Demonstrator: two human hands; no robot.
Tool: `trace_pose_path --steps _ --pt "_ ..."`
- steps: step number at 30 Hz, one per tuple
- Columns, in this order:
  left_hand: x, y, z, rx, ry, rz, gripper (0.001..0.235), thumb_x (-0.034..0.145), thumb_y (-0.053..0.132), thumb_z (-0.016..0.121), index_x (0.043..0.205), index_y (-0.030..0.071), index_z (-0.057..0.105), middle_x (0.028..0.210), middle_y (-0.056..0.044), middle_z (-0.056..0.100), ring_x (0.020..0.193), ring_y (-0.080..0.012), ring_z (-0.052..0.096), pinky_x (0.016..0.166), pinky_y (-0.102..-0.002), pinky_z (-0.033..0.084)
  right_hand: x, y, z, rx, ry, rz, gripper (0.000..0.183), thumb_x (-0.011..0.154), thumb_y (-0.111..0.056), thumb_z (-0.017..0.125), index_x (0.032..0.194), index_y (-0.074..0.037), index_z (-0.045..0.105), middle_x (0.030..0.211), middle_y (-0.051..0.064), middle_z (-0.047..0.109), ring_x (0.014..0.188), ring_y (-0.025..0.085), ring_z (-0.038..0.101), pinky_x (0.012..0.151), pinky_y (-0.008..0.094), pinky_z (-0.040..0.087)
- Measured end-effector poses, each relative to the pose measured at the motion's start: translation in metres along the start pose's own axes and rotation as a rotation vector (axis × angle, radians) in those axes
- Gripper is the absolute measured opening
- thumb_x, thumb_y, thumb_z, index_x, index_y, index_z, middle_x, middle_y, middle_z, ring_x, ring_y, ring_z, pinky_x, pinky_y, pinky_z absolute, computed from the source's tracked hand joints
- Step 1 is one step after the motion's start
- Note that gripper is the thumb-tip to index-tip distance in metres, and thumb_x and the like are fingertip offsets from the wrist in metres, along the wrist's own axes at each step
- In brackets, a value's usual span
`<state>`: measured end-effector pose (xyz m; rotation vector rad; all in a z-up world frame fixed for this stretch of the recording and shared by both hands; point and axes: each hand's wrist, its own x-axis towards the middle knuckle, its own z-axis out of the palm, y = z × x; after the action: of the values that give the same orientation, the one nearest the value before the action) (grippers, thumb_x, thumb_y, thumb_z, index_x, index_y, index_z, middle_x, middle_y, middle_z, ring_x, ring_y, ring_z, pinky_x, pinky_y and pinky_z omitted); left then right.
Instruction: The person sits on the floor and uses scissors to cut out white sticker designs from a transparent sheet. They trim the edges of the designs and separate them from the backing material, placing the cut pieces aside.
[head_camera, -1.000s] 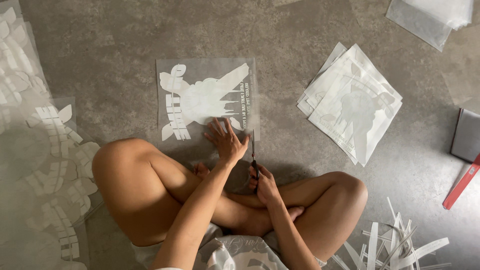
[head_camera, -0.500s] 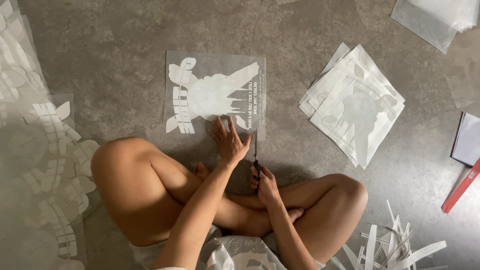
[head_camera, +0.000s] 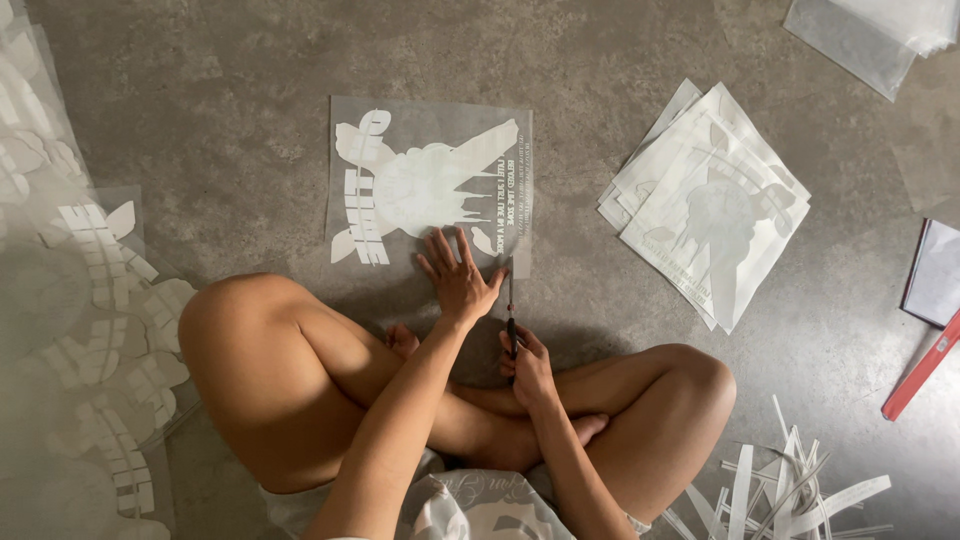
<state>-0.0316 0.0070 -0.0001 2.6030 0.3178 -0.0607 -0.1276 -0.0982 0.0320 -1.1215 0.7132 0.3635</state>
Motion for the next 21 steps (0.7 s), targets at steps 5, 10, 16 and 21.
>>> trace_pose_path --steps 5,10,16,21 --pt "0.000 -0.002 0.001 -0.019 -0.015 0.000 0.098 0.068 0.055 0.065 0.139 0.004 0.020 0.143 -0.029 0.007 0.134 -0.0439 0.004 0.105 -0.058 -0.004 0.006 0.006 0.000 0.024 0.023 0.000 0.037 0.085 -0.005 0.060 0.117 0.008 0.048 0.062 0.001 0.037 0.048 0.006 0.031 0.041 0.020 0.028" --pt "0.001 -0.003 0.001 -0.010 -0.031 0.009 0.099 0.068 0.055 0.065 0.139 0.003 0.019 0.144 -0.029 0.006 0.134 -0.0442 0.002 0.105 -0.059 -0.003 0.008 0.008 0.001 0.006 0.052 -0.019 0.036 0.083 -0.004 0.063 0.114 0.007 0.050 0.060 0.001 0.036 0.046 0.006 0.030 0.040 0.019 0.026" --pt "0.003 -0.004 -0.002 -0.001 -0.109 -0.024 0.101 0.069 0.058 0.063 0.141 0.004 0.015 0.145 -0.028 0.003 0.135 -0.0435 -0.002 0.105 -0.058 -0.004 0.019 0.010 0.001 0.025 0.065 -0.022 0.034 0.083 -0.003 0.062 0.113 0.007 0.051 0.059 0.001 0.036 0.046 0.006 0.031 0.040 0.019 0.025" --pt "0.005 -0.005 -0.001 -0.026 -0.144 -0.044 0.103 0.068 0.058 0.063 0.141 0.005 0.013 0.145 -0.028 0.000 0.135 -0.0431 -0.003 0.105 -0.058 -0.005 0.010 -0.008 0.011 0.003 0.073 -0.026 0.035 0.081 -0.004 0.062 0.113 0.007 0.051 0.058 0.001 0.036 0.046 0.006 0.031 0.039 0.019 0.024"
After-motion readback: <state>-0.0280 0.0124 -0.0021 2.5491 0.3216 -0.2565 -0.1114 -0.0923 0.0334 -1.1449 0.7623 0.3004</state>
